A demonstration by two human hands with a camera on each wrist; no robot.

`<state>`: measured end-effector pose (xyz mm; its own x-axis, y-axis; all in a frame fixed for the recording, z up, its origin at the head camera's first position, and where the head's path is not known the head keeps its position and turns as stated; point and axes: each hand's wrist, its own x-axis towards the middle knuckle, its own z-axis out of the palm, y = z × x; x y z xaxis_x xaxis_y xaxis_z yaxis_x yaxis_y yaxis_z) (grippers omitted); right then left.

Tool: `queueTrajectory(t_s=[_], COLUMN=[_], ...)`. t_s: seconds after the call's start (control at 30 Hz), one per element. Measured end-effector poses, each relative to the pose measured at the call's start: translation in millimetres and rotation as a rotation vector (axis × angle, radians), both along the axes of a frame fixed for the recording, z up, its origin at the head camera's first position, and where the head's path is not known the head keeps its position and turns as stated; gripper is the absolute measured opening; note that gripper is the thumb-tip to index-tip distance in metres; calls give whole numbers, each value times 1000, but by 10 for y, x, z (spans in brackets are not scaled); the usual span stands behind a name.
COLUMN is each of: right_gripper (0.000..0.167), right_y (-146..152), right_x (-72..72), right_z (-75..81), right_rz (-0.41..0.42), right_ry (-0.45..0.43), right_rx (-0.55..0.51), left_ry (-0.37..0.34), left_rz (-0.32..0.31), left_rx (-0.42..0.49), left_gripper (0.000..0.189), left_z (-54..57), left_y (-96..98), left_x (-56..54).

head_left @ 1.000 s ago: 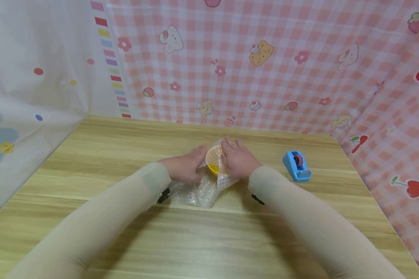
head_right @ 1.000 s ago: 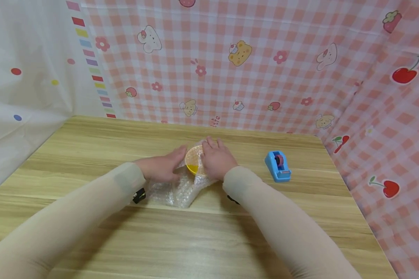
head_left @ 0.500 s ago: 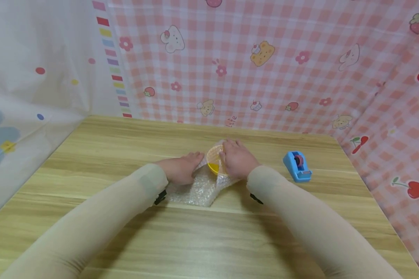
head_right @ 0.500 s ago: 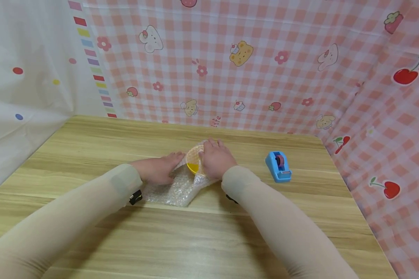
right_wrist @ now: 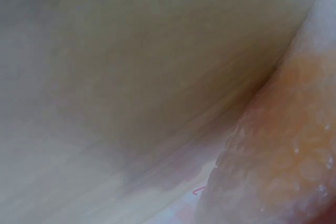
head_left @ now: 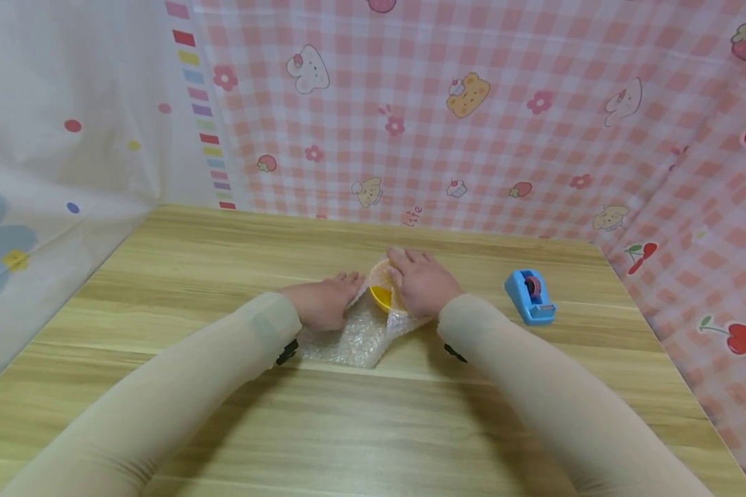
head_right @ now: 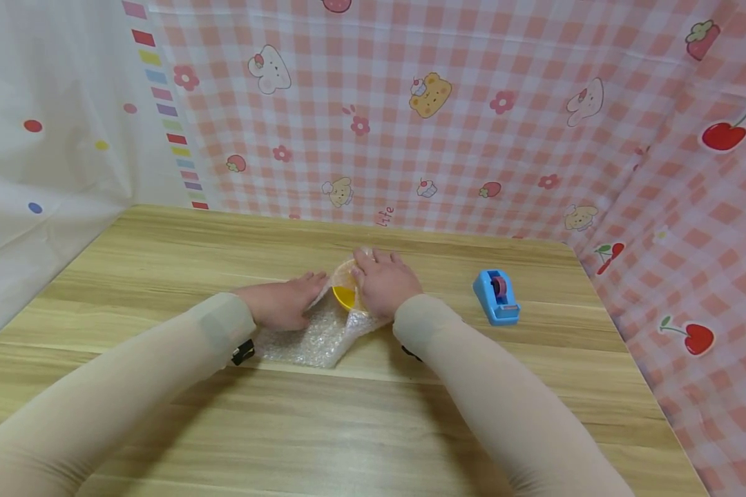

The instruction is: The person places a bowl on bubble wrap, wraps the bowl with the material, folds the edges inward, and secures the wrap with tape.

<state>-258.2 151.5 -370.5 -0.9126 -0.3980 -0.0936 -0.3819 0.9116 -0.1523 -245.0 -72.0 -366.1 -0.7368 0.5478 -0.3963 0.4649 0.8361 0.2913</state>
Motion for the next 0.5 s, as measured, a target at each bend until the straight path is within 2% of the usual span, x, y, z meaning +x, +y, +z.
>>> queueTrajectory(t_s=[0.13,0.2,0.33,0.4,0.5], right_gripper=[59,58,58,58,60], right_y=[-12,-16,-23,-22,-18], right_x=[-1,2,-3,-9,-16], right_z=[1,1,-6,-16,-30], right_rz=[-23,-26,-25,-31,-46], right_ry=[-5,3,22,24,17], right_rx=[-29,-41,-52,-63,-92], left_ry=[70,111,146,158,200], left_rz=[-16,-22,-4,-3,-35], left_rx=[112,149,156,143,108], left_gripper=[96,86,69,67,68], left_z=[-21,-31,-16,-9,-2], left_y=[-17,-11,20,37,57], left_x=[-13,-21,-12,-3,7])
